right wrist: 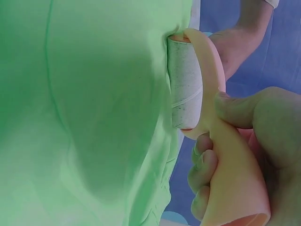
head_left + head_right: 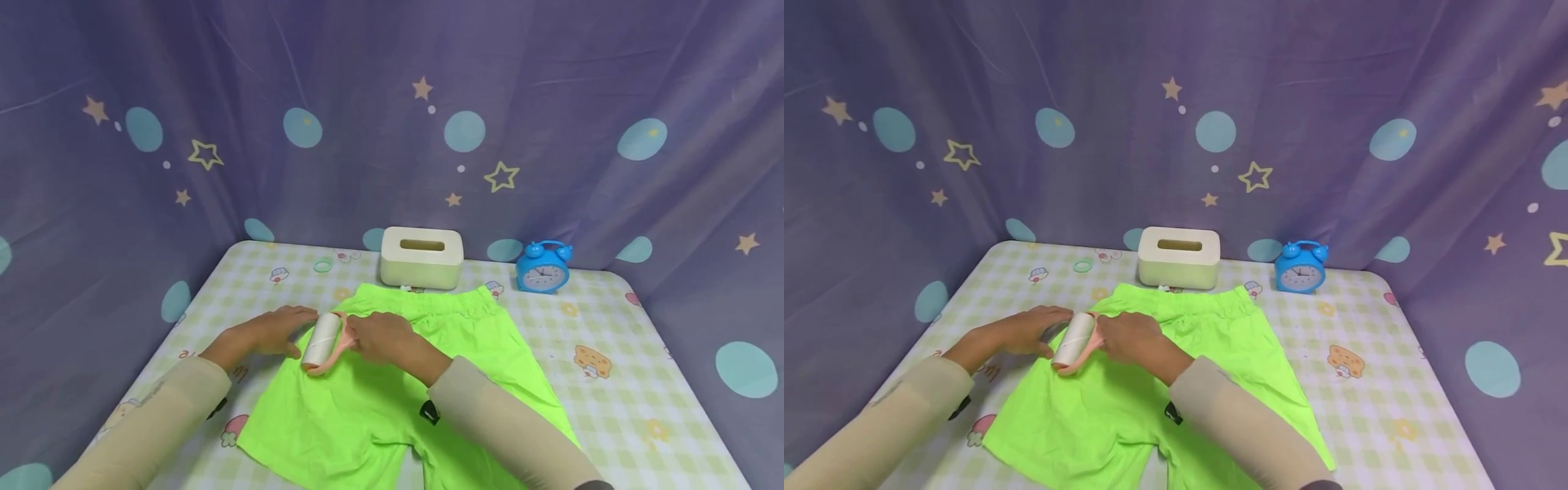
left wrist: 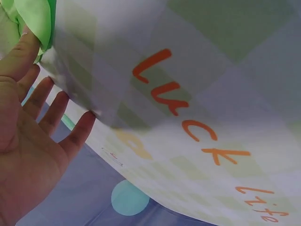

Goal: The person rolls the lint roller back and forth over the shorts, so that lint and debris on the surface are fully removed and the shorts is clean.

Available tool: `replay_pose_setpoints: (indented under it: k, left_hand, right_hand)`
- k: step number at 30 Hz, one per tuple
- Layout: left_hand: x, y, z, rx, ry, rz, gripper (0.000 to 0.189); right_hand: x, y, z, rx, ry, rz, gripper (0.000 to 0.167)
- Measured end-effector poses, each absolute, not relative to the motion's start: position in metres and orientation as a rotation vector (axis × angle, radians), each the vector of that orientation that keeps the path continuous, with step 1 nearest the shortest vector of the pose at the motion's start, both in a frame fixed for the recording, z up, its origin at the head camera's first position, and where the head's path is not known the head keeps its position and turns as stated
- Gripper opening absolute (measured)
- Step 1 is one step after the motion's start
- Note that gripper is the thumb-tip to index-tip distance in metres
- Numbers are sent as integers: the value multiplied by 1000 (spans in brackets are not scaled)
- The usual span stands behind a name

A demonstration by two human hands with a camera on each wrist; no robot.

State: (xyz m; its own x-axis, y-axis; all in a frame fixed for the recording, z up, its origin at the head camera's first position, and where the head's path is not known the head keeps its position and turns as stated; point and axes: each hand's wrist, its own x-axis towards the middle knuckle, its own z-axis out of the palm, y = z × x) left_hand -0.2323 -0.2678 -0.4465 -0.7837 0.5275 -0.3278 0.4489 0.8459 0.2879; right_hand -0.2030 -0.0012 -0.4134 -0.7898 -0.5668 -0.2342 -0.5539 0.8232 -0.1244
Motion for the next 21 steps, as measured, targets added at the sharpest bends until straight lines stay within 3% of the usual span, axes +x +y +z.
replay_pose_setpoints:
  k: [21]
  left_hand:
    - [-230, -273, -446, 778, 2624, 339, 73]
  right_hand:
    - [-203, -24, -418, -786, 2737, -180, 24]
